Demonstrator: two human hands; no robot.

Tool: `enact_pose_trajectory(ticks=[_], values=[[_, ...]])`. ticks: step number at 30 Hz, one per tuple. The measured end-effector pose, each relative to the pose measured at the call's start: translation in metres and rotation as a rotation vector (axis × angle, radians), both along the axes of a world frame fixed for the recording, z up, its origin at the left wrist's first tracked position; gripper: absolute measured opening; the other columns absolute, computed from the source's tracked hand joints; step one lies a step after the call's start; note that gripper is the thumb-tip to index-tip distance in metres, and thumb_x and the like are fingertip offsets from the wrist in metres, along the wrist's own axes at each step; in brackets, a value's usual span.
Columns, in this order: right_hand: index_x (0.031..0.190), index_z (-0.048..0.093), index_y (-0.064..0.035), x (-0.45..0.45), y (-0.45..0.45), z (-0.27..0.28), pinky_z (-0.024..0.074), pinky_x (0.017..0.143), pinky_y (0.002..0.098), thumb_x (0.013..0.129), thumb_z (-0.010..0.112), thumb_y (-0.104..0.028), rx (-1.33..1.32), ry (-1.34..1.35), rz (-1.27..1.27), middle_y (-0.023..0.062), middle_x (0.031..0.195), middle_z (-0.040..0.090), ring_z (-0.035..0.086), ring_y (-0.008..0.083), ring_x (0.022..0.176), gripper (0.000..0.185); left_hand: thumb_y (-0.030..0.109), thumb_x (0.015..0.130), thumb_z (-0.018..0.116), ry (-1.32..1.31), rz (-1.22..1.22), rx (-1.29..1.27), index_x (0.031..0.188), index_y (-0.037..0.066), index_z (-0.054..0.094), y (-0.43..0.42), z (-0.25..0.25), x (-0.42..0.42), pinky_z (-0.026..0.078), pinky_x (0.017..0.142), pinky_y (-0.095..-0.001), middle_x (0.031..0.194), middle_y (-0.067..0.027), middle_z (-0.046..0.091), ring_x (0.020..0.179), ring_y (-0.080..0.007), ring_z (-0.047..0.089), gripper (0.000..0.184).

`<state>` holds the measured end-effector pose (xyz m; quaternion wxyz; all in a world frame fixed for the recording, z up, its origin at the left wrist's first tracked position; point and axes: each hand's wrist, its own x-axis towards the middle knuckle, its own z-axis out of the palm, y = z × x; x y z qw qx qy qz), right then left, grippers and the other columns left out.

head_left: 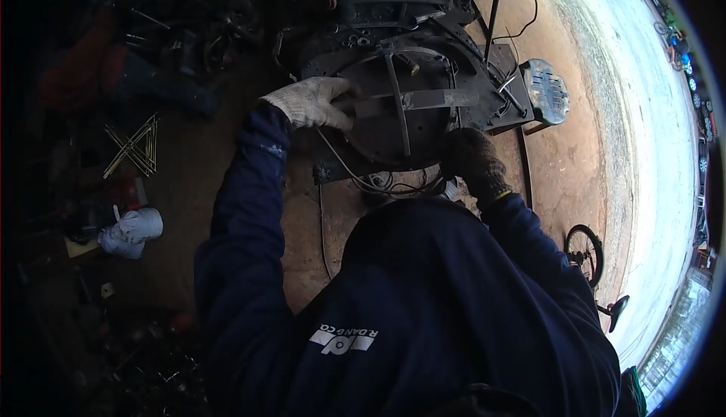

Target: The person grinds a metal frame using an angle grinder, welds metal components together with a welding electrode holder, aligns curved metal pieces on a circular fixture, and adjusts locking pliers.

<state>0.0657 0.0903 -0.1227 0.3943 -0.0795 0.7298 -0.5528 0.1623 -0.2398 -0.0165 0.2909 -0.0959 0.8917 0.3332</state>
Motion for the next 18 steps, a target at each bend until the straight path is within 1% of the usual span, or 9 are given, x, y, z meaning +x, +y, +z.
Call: enact_pose_trajectory(ticks=[1,3,6,9,11,12,13,15,18], values=[[0.100,0.069,-0.0006,0.002,0.000,0.002,0.0517,0.056,0.0345,0.097,0.060,-0.031,0.001,0.039,-0.012,0.0096,0.073,0.068,0.066,0.0192,0.059,0.032,0.026,0.076,0.078,-0.036,0.037,-0.008,0.138,0.004,0.057,0.001,0.008,0.002,0.045,0.107,-0.0360,0.132,-0.0165,0.064,0.125,-0.0284,0.059,0.069],[0.098,0.070,-0.0014,0.002,-0.001,0.002,0.0517,0.056,0.0345,0.097,0.060,-0.033,0.000,0.082,-0.020,0.0093,0.072,0.068,0.066,0.0196,0.059,0.033,0.028,0.076,0.077,-0.065,0.039,0.005,0.140,0.004,0.056,-0.006,0.002,0.005,0.045,0.107,-0.0362,0.133,-0.0172,0.063,0.126,-0.0290,0.059,0.072],[0.093,0.071,-0.0034,-0.003,-0.001,0.000,0.0522,0.058,0.0359,0.096,0.059,-0.036,0.073,0.109,0.054,0.0092,0.072,0.068,0.066,0.0201,0.059,0.035,0.029,0.076,0.076,-0.101,0.034,-0.013,0.143,0.003,0.053,-0.006,0.009,0.006,0.044,0.109,-0.0368,0.135,-0.0184,0.062,0.127,-0.0295,0.058,0.075],[0.090,0.072,-0.0049,-0.004,-0.003,-0.002,0.0536,0.060,0.0386,0.094,0.058,-0.034,0.157,0.098,0.046,0.0099,0.072,0.068,0.068,0.0231,0.063,0.033,0.030,0.077,0.075,-0.089,0.032,-0.065,0.144,0.000,0.050,0.000,0.019,0.008,0.044,0.109,-0.0373,0.136,-0.0192,0.061,0.128,-0.0297,0.058,0.077],[0.093,0.072,-0.0047,-0.008,0.000,-0.009,0.0548,0.065,0.0407,0.090,0.061,-0.029,0.196,0.279,0.207,0.0123,0.077,0.069,0.069,0.0287,0.070,0.027,0.030,0.078,0.074,-0.065,0.034,-0.093,0.144,-0.001,0.050,-0.001,0.014,0.013,0.043,0.110,-0.0374,0.136,-0.0196,0.061,0.128,-0.0301,0.058,0.077],[0.093,0.072,-0.0047,-0.009,0.003,-0.019,0.0548,0.065,0.0407,0.090,0.061,-0.029,0.196,0.277,0.208,0.0123,0.077,0.069,0.069,0.0287,0.070,0.027,0.030,0.078,0.074,-0.039,0.063,-0.037,0.144,-0.002,0.050,-0.004,0.005,0.015,0.044,0.110,-0.0374,0.136,-0.0199,0.061,0.127,-0.0309,0.058,0.077],[0.094,0.072,-0.0044,-0.010,0.006,-0.029,0.0550,0.066,0.0410,0.088,0.063,-0.027,0.133,0.404,0.232,0.0134,0.080,0.069,0.069,0.0307,0.073,0.025,0.030,0.078,0.073,-0.012,0.092,0.018,0.143,-0.003,0.050,-0.006,0.001,0.016,0.044,0.109,-0.0374,0.135,-0.0202,0.061,0.127,-0.0318,0.058,0.077],[0.095,0.072,-0.0041,-0.009,0.009,-0.038,0.0552,0.068,0.0413,0.086,0.064,-0.025,0.069,0.527,0.259,0.0146,0.083,0.069,0.069,0.0326,0.075,0.024,0.030,0.077,0.072,-0.030,0.053,0.023,0.143,-0.002,0.050,-0.009,0.000,0.014,0.044,0.109,-0.0375,0.135,-0.0207,0.061,0.127,-0.0320,0.058,0.077],[0.096,0.072,-0.0051,-0.009,0.008,-0.033,0.0550,0.070,0.0426,0.081,0.069,-0.021,0.136,0.503,0.245,0.0160,0.085,0.067,0.069,0.0329,0.081,0.022,0.031,0.076,0.071,-0.058,-0.020,-0.016,0.143,-0.001,0.050,-0.007,0.013,0.012,0.045,0.108,-0.0379,0.134,-0.0209,0.061,0.127,-0.0318,0.058,0.077]])
